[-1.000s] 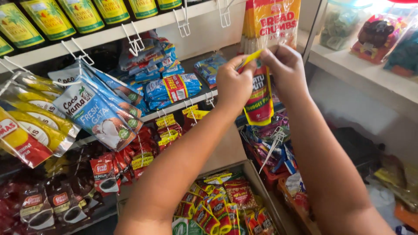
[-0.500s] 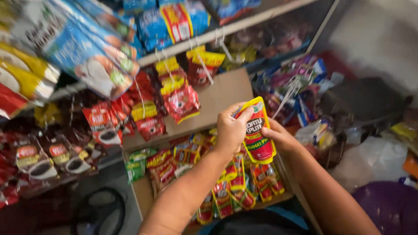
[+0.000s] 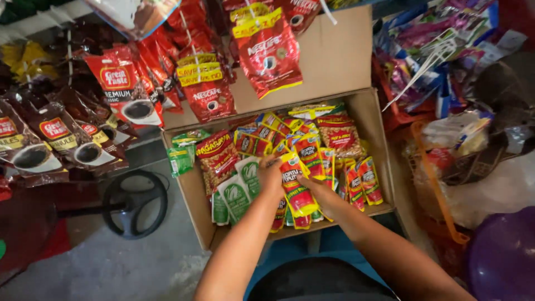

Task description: Moving various condiment packets, breadcrumb pouches, and coconut milk pouches from retail shelves into a cardboard box.

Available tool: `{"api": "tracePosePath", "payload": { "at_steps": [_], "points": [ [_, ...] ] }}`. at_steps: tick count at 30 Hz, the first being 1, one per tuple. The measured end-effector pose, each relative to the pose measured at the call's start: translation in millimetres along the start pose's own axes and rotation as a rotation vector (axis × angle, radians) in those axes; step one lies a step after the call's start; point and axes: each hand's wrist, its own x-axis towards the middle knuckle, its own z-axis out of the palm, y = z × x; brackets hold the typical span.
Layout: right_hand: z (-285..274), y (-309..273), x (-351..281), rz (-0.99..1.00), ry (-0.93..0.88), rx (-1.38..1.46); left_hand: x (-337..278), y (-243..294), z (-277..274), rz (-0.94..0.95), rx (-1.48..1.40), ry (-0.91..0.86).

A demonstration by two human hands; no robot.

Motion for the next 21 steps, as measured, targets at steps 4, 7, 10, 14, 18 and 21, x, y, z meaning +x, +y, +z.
{"api": "tracePosePath", "payload": {
  "at_steps": [4,7,10,14,18,21],
  "points": [
    [-13.7,25.7,53.9,-0.180,0.059,-0.049,13.2,8.0,-19.5,0.150,-0.008,0.030],
    [-28.6,44.1,91.7,-0.379,0.108,-0.184,-2.4,27.1,-20.3,0.375,0.276,0.019],
    [-16.8,42.9,80.3,-0.598,0.137,-0.513,0.0,-1.9,-39.8,0.495,0.843,-0.088],
    [-1.3,41.2,48.9,-0.884,0.133,-1.186,-8.2,-44.5,-70.0,0.631,1.483,-0.362],
    [9.2,32.3,29.4,-0.770,0.148,-1.377,-35.0,-17.1,-65.7,0.686,1.630,-0.398],
    [2.7,28.0,36.1,-0.754,0.109,-1.416,-57.0,16.5,-41.5,0.581,1.589,-0.422]
  ]
}}
